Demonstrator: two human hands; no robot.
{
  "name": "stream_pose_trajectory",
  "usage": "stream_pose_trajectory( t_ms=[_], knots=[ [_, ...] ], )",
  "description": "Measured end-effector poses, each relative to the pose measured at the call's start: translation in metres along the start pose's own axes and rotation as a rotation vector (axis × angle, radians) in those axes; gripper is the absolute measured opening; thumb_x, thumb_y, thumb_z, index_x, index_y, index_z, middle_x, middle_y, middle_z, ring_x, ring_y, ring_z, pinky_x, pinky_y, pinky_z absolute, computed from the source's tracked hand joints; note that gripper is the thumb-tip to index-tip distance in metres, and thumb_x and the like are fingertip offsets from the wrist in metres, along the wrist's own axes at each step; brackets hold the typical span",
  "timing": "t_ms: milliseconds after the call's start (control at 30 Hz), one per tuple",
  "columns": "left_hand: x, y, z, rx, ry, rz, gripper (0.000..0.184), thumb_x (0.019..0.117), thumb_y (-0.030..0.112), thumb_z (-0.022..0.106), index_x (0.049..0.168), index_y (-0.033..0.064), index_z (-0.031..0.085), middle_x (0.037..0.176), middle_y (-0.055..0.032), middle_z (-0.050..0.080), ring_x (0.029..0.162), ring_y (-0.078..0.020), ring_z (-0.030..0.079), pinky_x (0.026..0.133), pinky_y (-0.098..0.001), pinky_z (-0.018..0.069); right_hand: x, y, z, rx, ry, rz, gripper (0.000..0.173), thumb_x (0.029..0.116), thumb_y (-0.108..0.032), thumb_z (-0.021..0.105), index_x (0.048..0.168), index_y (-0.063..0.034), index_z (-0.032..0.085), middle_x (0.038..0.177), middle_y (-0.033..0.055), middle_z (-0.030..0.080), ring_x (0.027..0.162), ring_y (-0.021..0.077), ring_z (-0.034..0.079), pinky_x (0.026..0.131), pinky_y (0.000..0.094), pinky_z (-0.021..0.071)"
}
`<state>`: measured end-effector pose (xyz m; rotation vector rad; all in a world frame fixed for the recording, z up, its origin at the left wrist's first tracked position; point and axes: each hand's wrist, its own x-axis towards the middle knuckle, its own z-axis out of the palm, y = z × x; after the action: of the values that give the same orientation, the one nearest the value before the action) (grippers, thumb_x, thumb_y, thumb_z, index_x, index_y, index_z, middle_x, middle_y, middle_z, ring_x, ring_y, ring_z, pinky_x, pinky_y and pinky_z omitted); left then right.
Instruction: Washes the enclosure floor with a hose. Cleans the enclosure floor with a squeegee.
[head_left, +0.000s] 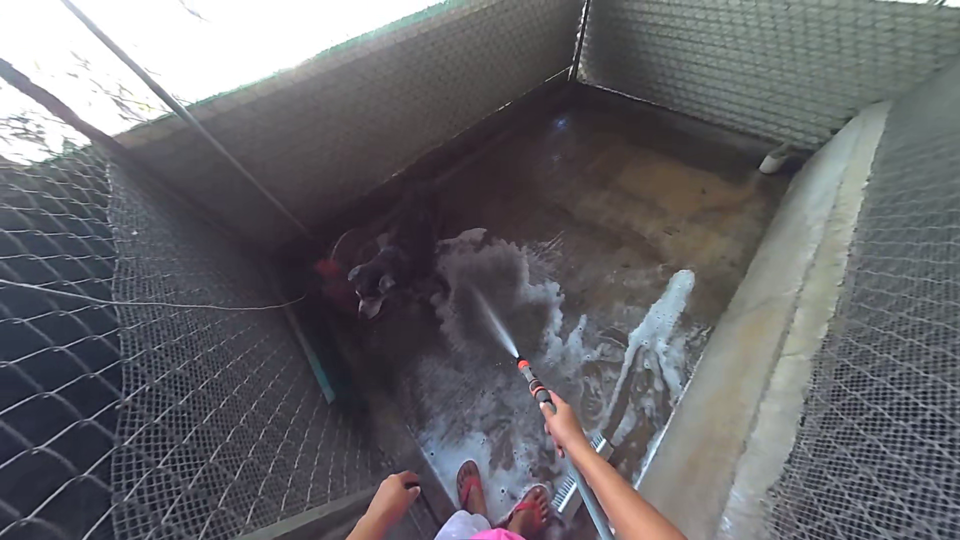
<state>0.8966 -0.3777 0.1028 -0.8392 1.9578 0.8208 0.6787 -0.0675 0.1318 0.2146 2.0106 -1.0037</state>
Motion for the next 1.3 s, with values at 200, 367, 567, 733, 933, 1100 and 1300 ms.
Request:
stream_pose_trajectory(
  t_ms=[200, 367, 567, 733, 933, 1100, 1300],
  knots=[
    [0.001, -0.001, 0.0, 0.016, -0.017, 0.011, 0.041, 0.1058, 0.027, 0.056, 0.142, 0.0076, 0.059, 0.14, -0.02, 0.061, 0.135, -0.0346, 0.055, 0.115, -0.0531, 0.0378, -0.006, -0.009, -0.009, 0.096, -0.001, -0.028, 0.051, 0.1122, -0.028, 0.043, 0.161, -0.0157, 0.031, 0.074, 0.0109, 0.055, 0.046, 0.0172, 0.045, 0.045, 0.0334, 0.0429],
    [-0.001, -0.002, 0.002, 0.01, -0.013, 0.019, 0.04, 0.1056, 0.027, 0.056, 0.14, 0.0071, 0.061, 0.139, -0.0201, 0.062, 0.133, -0.0352, 0.056, 0.114, -0.0541, 0.0384, -0.002, 0.004, -0.014, 0.087, 0.052, -0.003, 0.049, 0.1123, -0.026, 0.043, 0.159, -0.0142, 0.035, 0.076, 0.0127, 0.056, 0.048, 0.0184, 0.047, 0.048, 0.0346, 0.0443],
    [-0.004, -0.002, 0.002, 0.011, -0.009, 0.04, 0.041, 0.1059, 0.026, 0.055, 0.14, 0.0056, 0.06, 0.138, -0.0219, 0.062, 0.134, -0.0366, 0.055, 0.114, -0.0547, 0.0381, 0.01, 0.032, -0.046, 0.097, 0.202, 0.082, 0.046, 0.1125, -0.024, 0.041, 0.155, -0.0083, 0.038, 0.082, 0.0168, 0.058, 0.054, 0.0225, 0.05, 0.053, 0.0388, 0.0469],
    [0.001, -0.004, 0.004, 0.034, -0.024, 0.025, 0.042, 0.1057, 0.027, 0.056, 0.142, 0.0063, 0.059, 0.14, -0.0203, 0.061, 0.136, -0.0348, 0.054, 0.116, -0.0536, 0.0367, 0.001, 0.023, -0.054, 0.122, 0.238, 0.083, 0.047, 0.112, -0.025, 0.044, 0.156, -0.0103, 0.038, 0.083, 0.018, 0.058, 0.054, 0.023, 0.051, 0.052, 0.0391, 0.0468],
    [0.01, 0.013, -0.001, 0.019, -0.012, 0.057, 0.042, 0.1056, 0.028, 0.056, 0.142, 0.0057, 0.058, 0.14, -0.0216, 0.06, 0.135, -0.0357, 0.055, 0.115, -0.0538, 0.0379, -0.014, -0.008, -0.045, 0.189, 0.191, -0.015, 0.051, 0.1119, -0.025, 0.044, 0.16, -0.0129, 0.033, 0.075, 0.0127, 0.056, 0.046, 0.0176, 0.045, 0.045, 0.0335, 0.0428],
    [0.009, 0.03, -0.004, -0.025, 0.003, 0.085, 0.042, 0.1056, 0.026, 0.056, 0.143, 0.0062, 0.057, 0.142, -0.0212, 0.059, 0.136, -0.0354, 0.054, 0.115, -0.0533, 0.0376, -0.011, 0.006, -0.062, 0.175, 0.226, 0.003, 0.051, 0.1121, -0.026, 0.044, 0.16, -0.0126, 0.033, 0.075, 0.0125, 0.056, 0.047, 0.018, 0.046, 0.046, 0.0345, 0.0431],
    [0.012, 0.023, 0.003, 0.004, -0.011, 0.074, 0.042, 0.1057, 0.026, 0.056, 0.143, 0.0064, 0.058, 0.141, -0.0217, 0.059, 0.136, -0.0361, 0.054, 0.115, -0.054, 0.0373, 0.006, 0.071, -0.082, -0.005, 0.225, 0.227, 0.042, 0.1123, -0.025, 0.042, 0.15, -0.0062, 0.044, 0.096, 0.0217, 0.062, 0.067, 0.0268, 0.059, 0.064, 0.0424, 0.0515]
  ],
)
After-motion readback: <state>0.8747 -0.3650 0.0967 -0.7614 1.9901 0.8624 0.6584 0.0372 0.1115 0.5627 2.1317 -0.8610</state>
